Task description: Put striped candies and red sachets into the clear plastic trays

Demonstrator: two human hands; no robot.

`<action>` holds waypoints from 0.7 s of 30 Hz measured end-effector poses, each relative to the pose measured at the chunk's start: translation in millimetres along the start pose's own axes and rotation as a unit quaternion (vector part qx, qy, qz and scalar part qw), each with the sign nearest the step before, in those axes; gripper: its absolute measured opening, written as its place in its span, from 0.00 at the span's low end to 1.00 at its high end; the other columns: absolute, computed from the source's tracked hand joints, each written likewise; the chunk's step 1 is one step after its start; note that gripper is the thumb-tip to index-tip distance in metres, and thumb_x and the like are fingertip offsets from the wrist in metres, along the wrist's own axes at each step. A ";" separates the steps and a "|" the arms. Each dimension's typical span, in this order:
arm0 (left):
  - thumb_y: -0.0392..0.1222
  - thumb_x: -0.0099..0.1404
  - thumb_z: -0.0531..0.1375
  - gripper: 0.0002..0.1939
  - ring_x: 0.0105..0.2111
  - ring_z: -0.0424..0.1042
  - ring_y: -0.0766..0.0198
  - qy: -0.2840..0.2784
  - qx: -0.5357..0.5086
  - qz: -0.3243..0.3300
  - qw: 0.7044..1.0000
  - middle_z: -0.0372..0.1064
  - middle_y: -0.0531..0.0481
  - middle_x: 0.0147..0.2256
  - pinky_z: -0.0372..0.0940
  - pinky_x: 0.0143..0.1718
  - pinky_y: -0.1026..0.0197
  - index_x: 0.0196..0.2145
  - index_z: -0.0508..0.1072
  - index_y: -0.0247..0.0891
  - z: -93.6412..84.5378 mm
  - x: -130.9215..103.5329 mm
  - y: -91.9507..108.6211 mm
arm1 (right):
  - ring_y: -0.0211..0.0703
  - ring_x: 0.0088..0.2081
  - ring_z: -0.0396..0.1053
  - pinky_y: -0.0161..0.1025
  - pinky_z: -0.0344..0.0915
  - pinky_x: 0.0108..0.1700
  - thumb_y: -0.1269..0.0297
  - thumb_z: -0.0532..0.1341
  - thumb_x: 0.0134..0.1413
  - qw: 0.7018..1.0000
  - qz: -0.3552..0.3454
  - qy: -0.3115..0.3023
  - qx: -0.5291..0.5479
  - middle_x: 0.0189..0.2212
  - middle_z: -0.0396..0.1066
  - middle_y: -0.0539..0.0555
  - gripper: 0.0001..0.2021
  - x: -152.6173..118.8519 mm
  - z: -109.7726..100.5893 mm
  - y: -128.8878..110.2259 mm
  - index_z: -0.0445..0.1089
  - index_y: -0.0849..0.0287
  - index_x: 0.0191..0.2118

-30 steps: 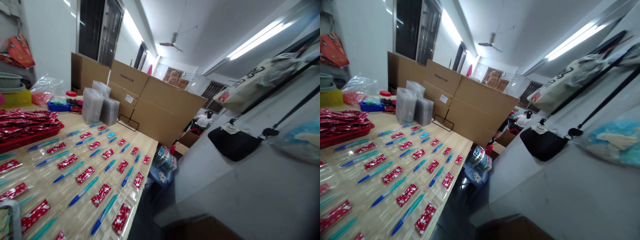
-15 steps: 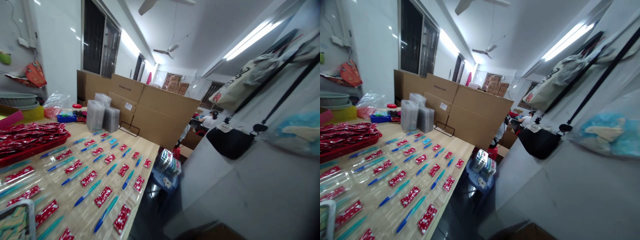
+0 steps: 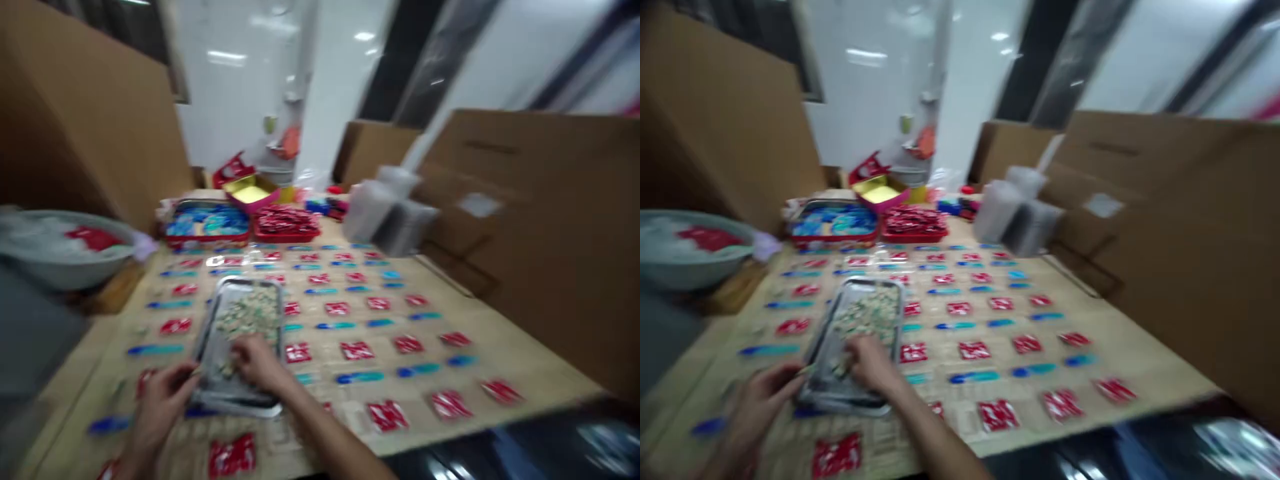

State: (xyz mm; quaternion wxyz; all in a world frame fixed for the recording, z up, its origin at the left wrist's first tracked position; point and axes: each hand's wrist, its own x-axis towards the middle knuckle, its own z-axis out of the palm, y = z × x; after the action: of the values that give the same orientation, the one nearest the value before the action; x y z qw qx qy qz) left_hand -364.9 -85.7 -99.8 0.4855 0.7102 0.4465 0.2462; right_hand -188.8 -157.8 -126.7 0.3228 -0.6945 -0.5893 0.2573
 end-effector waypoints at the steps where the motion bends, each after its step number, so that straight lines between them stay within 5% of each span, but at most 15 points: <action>1: 0.45 0.49 0.62 0.12 0.29 0.71 0.59 -0.011 -0.022 -0.012 1.000 0.72 0.49 0.27 0.66 0.29 0.61 0.29 0.74 0.34 -5.6 -3.0 -4.6 | 0.40 0.31 0.66 0.33 0.58 0.32 0.78 0.57 0.43 0.999 0.023 0.021 0.011 0.26 0.70 0.51 0.09 1.9 2.2 2.3 0.71 0.61 0.31; 9: 0.38 0.48 0.58 0.07 0.22 0.65 0.66 -0.016 -0.064 -0.037 0.997 0.66 0.53 0.20 0.59 0.23 0.66 0.26 0.71 0.33 0.7 -5.7 -14.0 | 0.41 0.31 0.64 0.35 0.58 0.34 0.72 0.55 0.48 0.992 0.001 -0.014 0.127 0.28 0.69 0.51 0.10 -1.5 -10.7 25.8 0.70 0.61 0.36; 16: 0.29 0.46 0.56 0.08 0.29 0.67 0.66 -0.151 0.176 0.110 0.967 0.70 0.48 0.42 0.61 0.32 0.64 0.24 0.73 0.36 8.5 17.8 -7.7 | 0.35 0.24 0.58 0.31 0.52 0.26 0.73 0.55 0.46 0.990 -0.010 -0.059 0.131 0.19 0.60 0.46 0.04 3.0 -6.3 15.0 0.65 0.60 0.25; 21: 0.28 0.47 0.54 0.09 0.35 0.68 0.61 -0.192 0.268 0.176 0.928 0.71 0.49 0.32 0.59 0.36 0.63 0.25 0.72 0.37 14.4 34.7 -7.4 | 0.36 0.28 0.62 0.32 0.54 0.31 0.79 0.56 0.39 0.993 -0.067 -0.094 0.036 0.25 0.66 0.49 0.07 1.6 -2.1 0.3 0.67 0.61 0.24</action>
State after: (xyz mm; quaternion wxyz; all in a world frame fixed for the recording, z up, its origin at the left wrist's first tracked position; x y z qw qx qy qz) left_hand -339.9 -61.3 -115.3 0.3028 0.9145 0.2621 0.0575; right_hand -186.7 -156.5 -125.5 0.3068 -0.6142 -0.6525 0.3206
